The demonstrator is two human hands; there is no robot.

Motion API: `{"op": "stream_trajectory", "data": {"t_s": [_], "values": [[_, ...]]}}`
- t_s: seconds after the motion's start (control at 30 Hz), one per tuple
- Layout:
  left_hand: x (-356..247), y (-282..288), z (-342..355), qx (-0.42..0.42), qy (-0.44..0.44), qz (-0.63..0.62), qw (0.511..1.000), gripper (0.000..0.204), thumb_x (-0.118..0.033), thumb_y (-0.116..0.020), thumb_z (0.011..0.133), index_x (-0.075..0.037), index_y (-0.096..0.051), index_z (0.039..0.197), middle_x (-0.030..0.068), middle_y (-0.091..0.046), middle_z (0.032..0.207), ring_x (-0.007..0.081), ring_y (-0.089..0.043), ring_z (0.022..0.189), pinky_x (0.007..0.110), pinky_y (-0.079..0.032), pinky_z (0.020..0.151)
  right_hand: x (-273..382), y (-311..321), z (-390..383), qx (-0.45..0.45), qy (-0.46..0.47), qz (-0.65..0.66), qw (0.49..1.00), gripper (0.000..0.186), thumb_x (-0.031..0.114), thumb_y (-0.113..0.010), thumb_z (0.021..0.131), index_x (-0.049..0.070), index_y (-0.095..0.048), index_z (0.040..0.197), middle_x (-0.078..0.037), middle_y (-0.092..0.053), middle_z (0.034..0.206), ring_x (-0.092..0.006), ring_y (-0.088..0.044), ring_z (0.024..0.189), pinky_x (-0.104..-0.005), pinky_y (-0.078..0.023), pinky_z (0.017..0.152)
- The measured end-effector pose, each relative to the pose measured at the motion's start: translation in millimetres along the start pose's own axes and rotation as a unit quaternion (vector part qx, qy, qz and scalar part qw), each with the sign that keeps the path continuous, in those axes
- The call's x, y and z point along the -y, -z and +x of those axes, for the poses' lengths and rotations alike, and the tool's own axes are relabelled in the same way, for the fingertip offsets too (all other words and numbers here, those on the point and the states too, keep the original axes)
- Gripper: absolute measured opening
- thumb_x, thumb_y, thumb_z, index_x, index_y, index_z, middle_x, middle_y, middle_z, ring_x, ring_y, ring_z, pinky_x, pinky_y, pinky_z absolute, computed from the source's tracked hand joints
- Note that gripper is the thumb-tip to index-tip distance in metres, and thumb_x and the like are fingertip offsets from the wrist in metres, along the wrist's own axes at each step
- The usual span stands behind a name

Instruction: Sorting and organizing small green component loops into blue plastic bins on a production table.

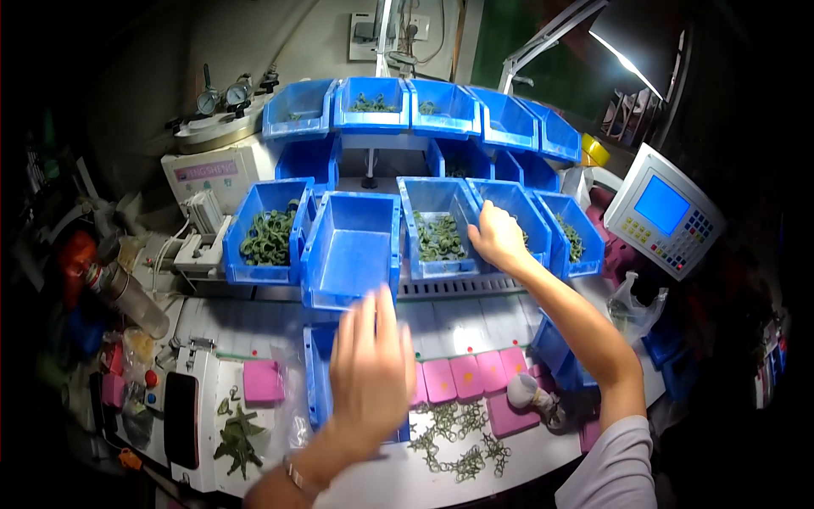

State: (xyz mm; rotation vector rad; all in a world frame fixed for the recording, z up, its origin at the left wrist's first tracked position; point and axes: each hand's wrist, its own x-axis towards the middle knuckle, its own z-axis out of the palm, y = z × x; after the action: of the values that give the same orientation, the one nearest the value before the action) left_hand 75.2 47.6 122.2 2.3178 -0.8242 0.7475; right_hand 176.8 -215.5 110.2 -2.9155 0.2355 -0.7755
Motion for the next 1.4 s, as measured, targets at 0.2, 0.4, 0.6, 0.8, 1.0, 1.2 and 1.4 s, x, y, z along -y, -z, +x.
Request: {"op": "stream_trajectory", "data": {"t_s": [0.2,0.4,0.6,0.8,1.0,1.2,1.4], "values": [[45.3,-77.6,38.4,0.043,0.046,0.055,0.996,0.04,-0.007,-0.053,0.08,0.011,-0.045,0.116,0.0202,-0.054,0.101,0.0314,-0.052,0.095,0.038,-0.043,0.084,8.6,-2.8,-16.6,-0.018,-0.004,0.023,1.0,0.031,0.019,-0.058,0.076,-0.005,-0.045,0.091,-0.026,-0.059,0.083,-0.0407,-0.059,0.077,-0.0465,-0.048,0.07],[65.8,-74.4,57.9,0.062,0.004,-0.019,0.998,0.033,-0.002,-0.049,0.081,0.011,-0.048,0.111,0.0232,-0.055,0.098,0.0379,-0.054,0.089,0.041,-0.044,0.08,11.3,-5.1,-7.5,-0.035,0.006,0.037,0.999,0.031,0.025,-0.058,0.078,-0.002,-0.046,0.09,-0.024,-0.058,0.085,-0.0413,-0.057,0.08,-0.0478,-0.046,0.071],[3.9,-26.0,17.3,-0.027,-0.073,-0.099,0.992,0.033,0.001,-0.055,0.078,0.008,-0.052,0.111,0.0207,-0.056,0.102,0.0359,-0.055,0.093,0.036,-0.044,0.082,18.5,50.9,-59.1,-0.086,0.097,0.05,0.99,0.023,0.022,-0.054,0.084,0.003,-0.052,0.095,-0.018,-0.057,0.087,-0.0365,-0.058,0.08,-0.0436,-0.047,0.07],[-58.9,4.8,-128.5,0.222,-0.02,-0.315,0.923,0.031,0.003,-0.063,0.07,-0.001,-0.061,0.101,0.0132,-0.058,0.095,0.0289,-0.056,0.086,0.034,-0.047,0.07,10.7,96.7,-239.8,0.091,0.058,0.19,0.976,0.011,0.014,-0.056,0.082,0.003,-0.058,0.083,-0.013,-0.056,0.075,-0.0309,-0.058,0.066,-0.0394,-0.045,0.059],[-58.1,-43.9,-204.0,0.25,-0.108,-0.223,0.936,0.032,-0.002,-0.066,0.07,-0.006,-0.063,0.101,0.0126,-0.053,0.114,0.035,-0.045,0.108,0.04,-0.043,0.083,17.4,67.1,-367.2,0.108,-0.115,0.238,0.958,0.018,0.0,-0.067,0.072,0.001,-0.058,0.089,-0.007,-0.054,0.072,-0.014,-0.052,0.056,-0.0246,-0.042,0.049],[-59.4,-44.3,-212.5,0.172,-0.105,-0.155,0.967,0.029,0.0,-0.063,0.071,-0.002,-0.063,0.099,0.0157,-0.053,0.111,0.0352,-0.047,0.106,0.041,-0.042,0.084,24.9,52.4,-392.2,0.06,-0.107,0.192,0.974,0.022,0.002,-0.065,0.073,0.002,-0.06,0.095,-0.009,-0.053,0.081,-0.0215,-0.058,0.064,-0.0306,-0.047,0.054],[-55.4,-25.4,-275.2,0.266,-0.131,-0.262,0.918,0.037,0.001,-0.064,0.063,-0.002,-0.064,0.099,0.0085,-0.058,0.095,0.0221,-0.055,0.081,0.03,-0.045,0.068,22.5,52.7,-387.8,0.078,-0.077,0.18,0.977,0.021,0.002,-0.065,0.072,0.003,-0.06,0.093,-0.009,-0.052,0.083,-0.021,-0.058,0.064,-0.0297,-0.047,0.053]]}}
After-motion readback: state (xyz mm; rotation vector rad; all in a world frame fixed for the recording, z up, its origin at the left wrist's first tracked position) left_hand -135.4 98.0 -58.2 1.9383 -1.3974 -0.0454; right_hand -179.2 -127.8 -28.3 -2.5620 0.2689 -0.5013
